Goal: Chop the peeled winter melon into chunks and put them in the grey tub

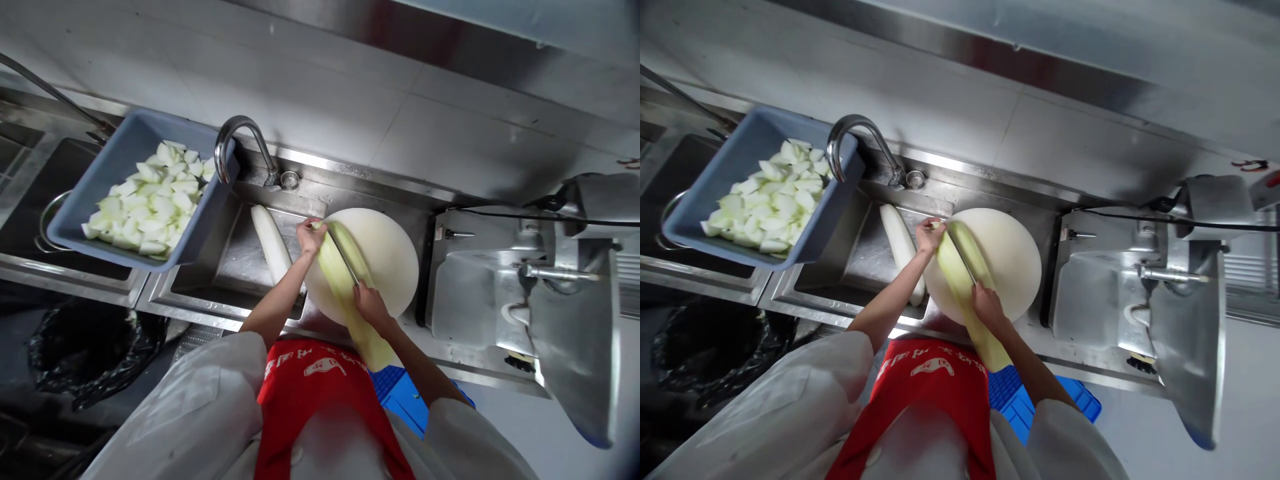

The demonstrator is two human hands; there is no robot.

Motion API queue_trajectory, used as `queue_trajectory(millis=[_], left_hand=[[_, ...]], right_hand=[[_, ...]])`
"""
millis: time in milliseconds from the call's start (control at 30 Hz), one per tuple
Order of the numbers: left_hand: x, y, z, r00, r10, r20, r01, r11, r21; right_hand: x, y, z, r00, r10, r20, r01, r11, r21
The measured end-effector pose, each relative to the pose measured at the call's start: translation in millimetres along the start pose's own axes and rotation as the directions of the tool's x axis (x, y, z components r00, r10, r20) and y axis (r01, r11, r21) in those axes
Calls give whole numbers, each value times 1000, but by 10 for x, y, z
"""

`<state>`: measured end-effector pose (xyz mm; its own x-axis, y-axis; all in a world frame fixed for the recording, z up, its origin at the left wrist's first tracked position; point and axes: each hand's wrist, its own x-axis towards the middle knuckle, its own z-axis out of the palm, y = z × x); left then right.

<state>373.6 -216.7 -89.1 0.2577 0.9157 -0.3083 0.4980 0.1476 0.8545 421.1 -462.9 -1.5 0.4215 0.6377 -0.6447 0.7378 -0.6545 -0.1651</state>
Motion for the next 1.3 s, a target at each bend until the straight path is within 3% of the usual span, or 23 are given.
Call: queue_trajectory(millis=[133,233,333,433,500,567,667,767,867,967,1167,1300], left_hand=[[458,115,-142,989,24,-146,-25,1000,-8],[557,55,-261,986,-10,-164,17,999,45],[202,-175,-278,992,55,-110,-46,995,86],[-367,-383,-169,994,86,-67,-78,990,116],[-656,-413,-75,991,110,-75,-96,980,175],[-802,-364,-5,984,151,-96,-122,958,258],[-827,-251,37,973,216,-88,-168,911,375],[-768,-179,28,939,339,53,-327,836,441],[-686,-149,5,876,423,230,-481,766,426],[-605,-153,-4,842,452,295,-538,754,378],[-579,-246,43,865,467,182,-501,799,332],[-604,-259,71,864,472,176,-503,791,349]], right_hand=[[240,-309,-218,997,-64,-48,64,998,7],[403,-514,-412,997,-67,-46,66,998,-12],[477,-624,-613,998,-67,-21,66,998,-24],[430,-625,-762,997,-72,-4,72,996,-44],[313,-564,-796,996,-85,10,85,994,-68],[118,-456,-764,996,-87,34,90,990,-105],[-278,-234,-626,997,-15,79,29,982,-184],[-664,-37,-483,993,35,109,-11,978,-208],[-874,63,-424,991,44,125,-20,983,-184],[-876,99,-406,988,80,131,-58,985,-162],[-634,149,-238,989,91,119,-75,989,-130],[-523,173,-88,991,88,97,-77,990,-117]])
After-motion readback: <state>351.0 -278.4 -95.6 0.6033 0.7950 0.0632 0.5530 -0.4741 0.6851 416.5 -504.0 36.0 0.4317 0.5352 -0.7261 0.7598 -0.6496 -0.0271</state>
